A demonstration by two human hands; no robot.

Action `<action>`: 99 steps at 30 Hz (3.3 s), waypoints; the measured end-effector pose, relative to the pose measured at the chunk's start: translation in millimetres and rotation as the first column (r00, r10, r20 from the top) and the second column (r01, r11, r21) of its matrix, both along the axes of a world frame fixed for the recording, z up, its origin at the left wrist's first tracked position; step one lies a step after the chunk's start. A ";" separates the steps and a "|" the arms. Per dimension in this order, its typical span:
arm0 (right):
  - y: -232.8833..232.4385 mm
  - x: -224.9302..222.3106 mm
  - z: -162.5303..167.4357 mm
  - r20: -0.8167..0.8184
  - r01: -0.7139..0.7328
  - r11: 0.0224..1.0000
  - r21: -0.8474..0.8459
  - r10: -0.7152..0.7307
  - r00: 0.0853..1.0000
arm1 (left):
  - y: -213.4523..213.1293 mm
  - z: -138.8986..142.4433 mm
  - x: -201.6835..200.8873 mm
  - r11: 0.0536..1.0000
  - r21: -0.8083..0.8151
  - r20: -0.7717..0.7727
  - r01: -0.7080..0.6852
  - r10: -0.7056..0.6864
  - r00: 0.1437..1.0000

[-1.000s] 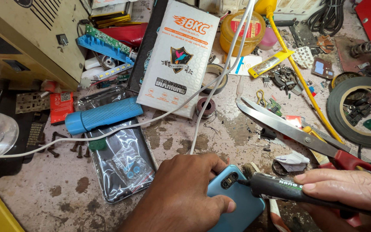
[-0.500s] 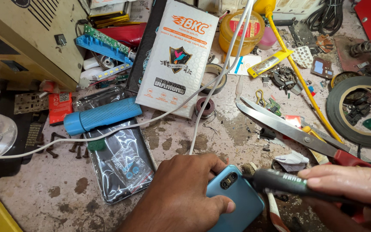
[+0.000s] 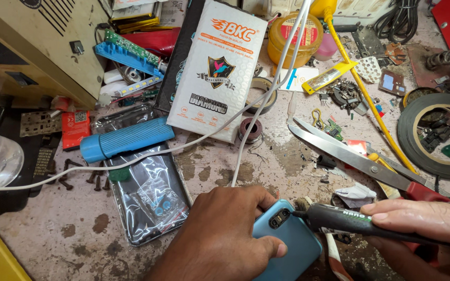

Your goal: The person applies adhesive from a black glue tube around the camera area on the back of a blue smartphone, presses a camera lens glass into place, and wipes the edges. They then open the phone's back cover, exposing the battery and internals, and continue applying glue along the inside edge of the housing.

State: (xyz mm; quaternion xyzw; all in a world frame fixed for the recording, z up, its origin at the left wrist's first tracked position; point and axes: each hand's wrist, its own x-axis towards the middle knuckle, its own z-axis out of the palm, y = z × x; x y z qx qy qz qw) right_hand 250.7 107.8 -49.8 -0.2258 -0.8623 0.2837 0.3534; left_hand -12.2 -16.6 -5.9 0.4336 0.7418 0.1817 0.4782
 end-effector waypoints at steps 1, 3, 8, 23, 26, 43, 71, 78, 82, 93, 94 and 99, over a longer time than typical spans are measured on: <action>0.4 0.1 0.2 -0.010 -0.020 0.999 -0.033 0.020 1.000 | 0.1 0.2 0.1 1.000 -0.008 0.001 0.000 0.000 1.000; 1.9 1.4 0.3 0.011 -0.016 1.000 0.018 0.016 1.000 | 0.6 1.1 0.1 1.000 -0.002 0.003 -0.001 0.001 1.000; 3.0 4.3 4.6 0.094 -0.025 0.995 0.100 0.016 0.995 | 3.1 5.0 -1.0 0.998 -0.070 0.027 0.009 -0.007 1.000; -6.4 -0.3 -1.3 0.010 -0.004 1.000 -0.016 0.004 1.000 | 1.2 5.8 -1.1 1.000 -0.030 0.033 0.005 -0.004 0.999; -6.9 -5.7 7.6 -0.004 -0.052 0.993 -0.109 0.052 0.999 | 1.5 5.7 -1.2 1.000 -0.031 0.037 0.003 -0.002 0.999; 4.7 -0.6 12.0 0.135 -0.099 0.992 0.081 0.087 0.987 | 2.1 3.3 -1.6 0.999 -0.038 0.037 0.003 -0.002 0.999; -9.8 -13.9 14.1 -0.031 -0.028 0.994 -0.104 0.025 0.999 | 0.6 2.2 -0.7 1.000 -0.009 0.030 -0.002 0.003 1.000; -2.8 -4.1 11.6 0.052 -0.090 0.994 -0.061 0.093 0.994 | -0.8 1.9 -0.8 1.000 0.016 0.027 -0.011 0.010 1.000; 1.4 2.4 12.7 0.124 -0.132 0.985 -0.108 0.145 0.982 | 1.2 1.8 -0.7 1.000 -0.011 0.029 -0.003 0.003 1.000; 2.2 -2.8 20.8 0.141 -0.154 0.985 -0.075 0.164 0.976 | 2.2 4.9 -0.8 0.999 -0.037 0.043 -0.010 0.012 0.999; 1.8 -4.2 20.0 0.135 -0.142 0.989 -0.052 0.148 0.980 | 2.4 5.4 -1.1 0.999 -0.045 0.043 -0.009 0.011 0.999; -0.7 -3.5 10.8 0.104 -0.093 0.995 0.020 0.090 0.990 | 3.2 6.6 -1.4 0.998 -0.065 0.035 0.003 -0.001 0.999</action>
